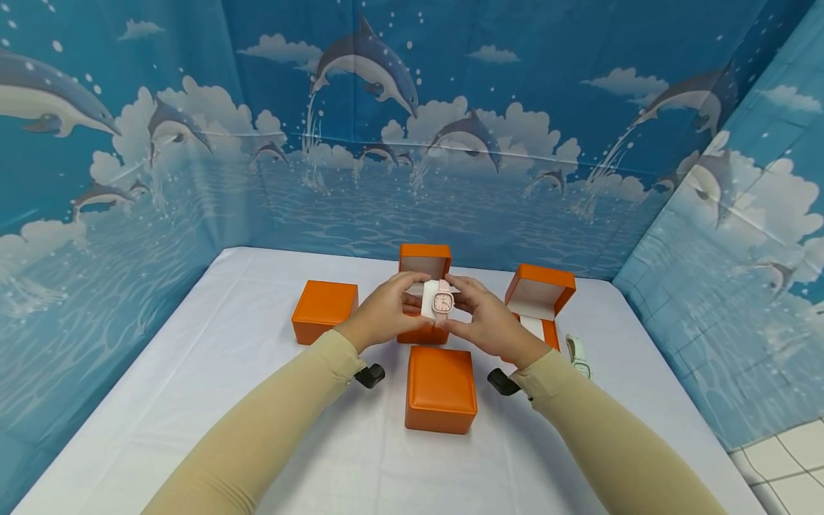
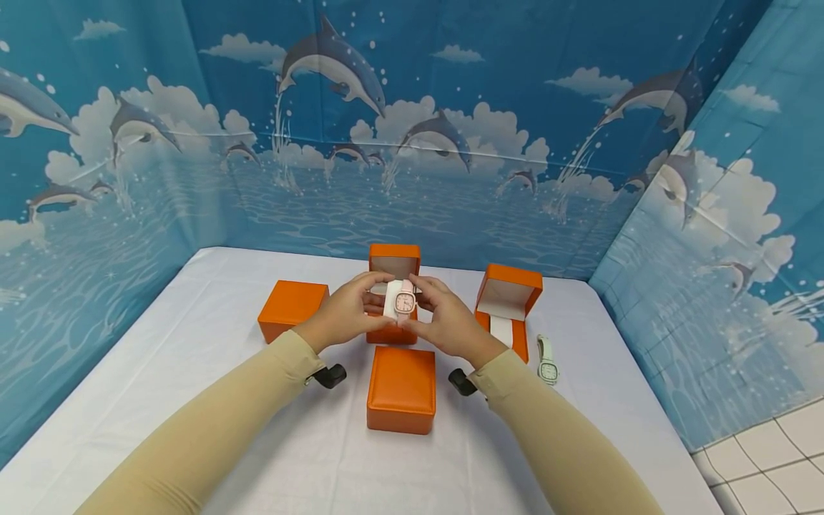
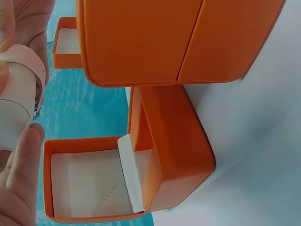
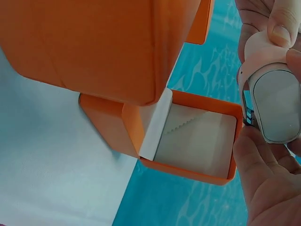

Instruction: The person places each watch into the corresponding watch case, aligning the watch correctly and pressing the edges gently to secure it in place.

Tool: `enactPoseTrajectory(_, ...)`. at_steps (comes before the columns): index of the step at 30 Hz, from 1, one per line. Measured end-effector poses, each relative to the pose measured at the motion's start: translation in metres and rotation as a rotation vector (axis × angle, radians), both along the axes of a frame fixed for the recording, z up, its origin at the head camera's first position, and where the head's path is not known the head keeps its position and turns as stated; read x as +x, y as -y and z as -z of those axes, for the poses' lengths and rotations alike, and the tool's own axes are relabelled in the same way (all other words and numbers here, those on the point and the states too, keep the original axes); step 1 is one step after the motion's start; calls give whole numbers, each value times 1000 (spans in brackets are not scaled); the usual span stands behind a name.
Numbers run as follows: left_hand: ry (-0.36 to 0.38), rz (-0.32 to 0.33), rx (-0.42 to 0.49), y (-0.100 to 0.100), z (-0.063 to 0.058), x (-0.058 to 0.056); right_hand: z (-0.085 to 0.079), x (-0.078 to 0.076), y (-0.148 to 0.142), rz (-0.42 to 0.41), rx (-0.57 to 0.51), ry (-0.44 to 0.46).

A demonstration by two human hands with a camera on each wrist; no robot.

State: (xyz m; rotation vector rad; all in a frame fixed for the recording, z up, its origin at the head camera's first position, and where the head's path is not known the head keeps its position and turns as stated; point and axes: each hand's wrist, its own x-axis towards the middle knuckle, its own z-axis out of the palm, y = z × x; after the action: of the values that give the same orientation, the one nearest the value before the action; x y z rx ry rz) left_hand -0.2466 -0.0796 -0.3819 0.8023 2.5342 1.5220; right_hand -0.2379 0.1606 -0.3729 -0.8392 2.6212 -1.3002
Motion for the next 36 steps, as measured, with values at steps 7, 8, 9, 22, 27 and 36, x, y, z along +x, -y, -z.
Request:
enactPoseTrajectory(7, 9, 33, -15, 3, 1, -1, 3, 0, -1, 8, 1, -5)
enactPoseTrajectory(8, 8, 36, -17, 3, 1, -1, 3, 0, -2, 9, 3, -2)
enactPoseTrajectory(9, 9, 38, -18, 3, 1, -1, 4, 0, -2, 10, 4, 0)
enactPoseTrajectory(22, 25, 13, 1, 2, 3, -1, 1, 1, -1, -5, 23, -1)
enactPoseTrajectory(27, 25, 9, -2, 2, 3, -2, 1, -1, 0, 1, 41, -22)
enactPoseTrajectory(36, 30, 5, -1, 1, 4, -3, 3, -3, 1, -3, 43, -28)
